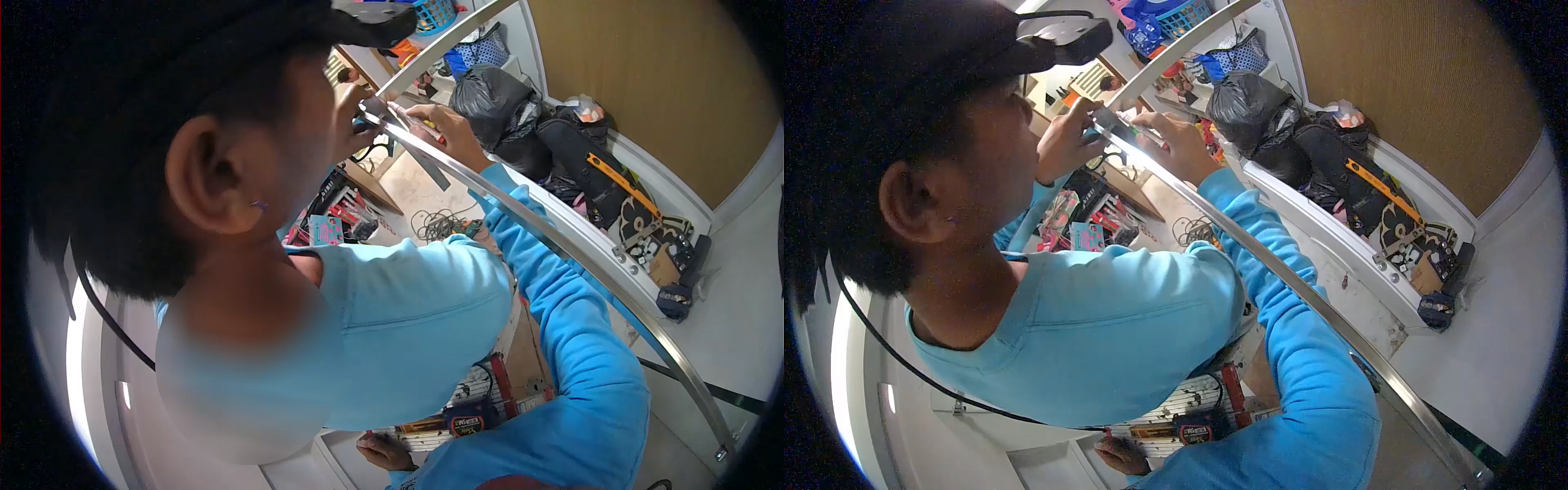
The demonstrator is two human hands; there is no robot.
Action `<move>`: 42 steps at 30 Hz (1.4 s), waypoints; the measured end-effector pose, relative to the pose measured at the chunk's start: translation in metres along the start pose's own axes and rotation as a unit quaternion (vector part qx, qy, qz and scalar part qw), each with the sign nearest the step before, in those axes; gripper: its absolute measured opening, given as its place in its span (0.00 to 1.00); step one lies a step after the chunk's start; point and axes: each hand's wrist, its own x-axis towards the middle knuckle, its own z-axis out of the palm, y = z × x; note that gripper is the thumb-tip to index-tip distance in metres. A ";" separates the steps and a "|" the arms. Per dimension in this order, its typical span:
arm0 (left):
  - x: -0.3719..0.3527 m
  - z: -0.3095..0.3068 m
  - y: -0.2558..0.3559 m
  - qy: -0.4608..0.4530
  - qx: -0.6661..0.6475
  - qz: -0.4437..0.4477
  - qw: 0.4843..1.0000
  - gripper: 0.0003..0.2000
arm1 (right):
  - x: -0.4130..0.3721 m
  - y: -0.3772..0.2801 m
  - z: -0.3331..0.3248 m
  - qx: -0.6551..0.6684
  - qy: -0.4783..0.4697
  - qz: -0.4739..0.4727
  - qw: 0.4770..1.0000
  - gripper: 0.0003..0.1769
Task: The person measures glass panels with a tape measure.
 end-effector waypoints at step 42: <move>0.006 -0.006 0.060 -0.058 -0.015 0.262 0.963 0.22 | -0.180 -0.244 -0.133 -0.079 0.284 0.299 0.908 0.08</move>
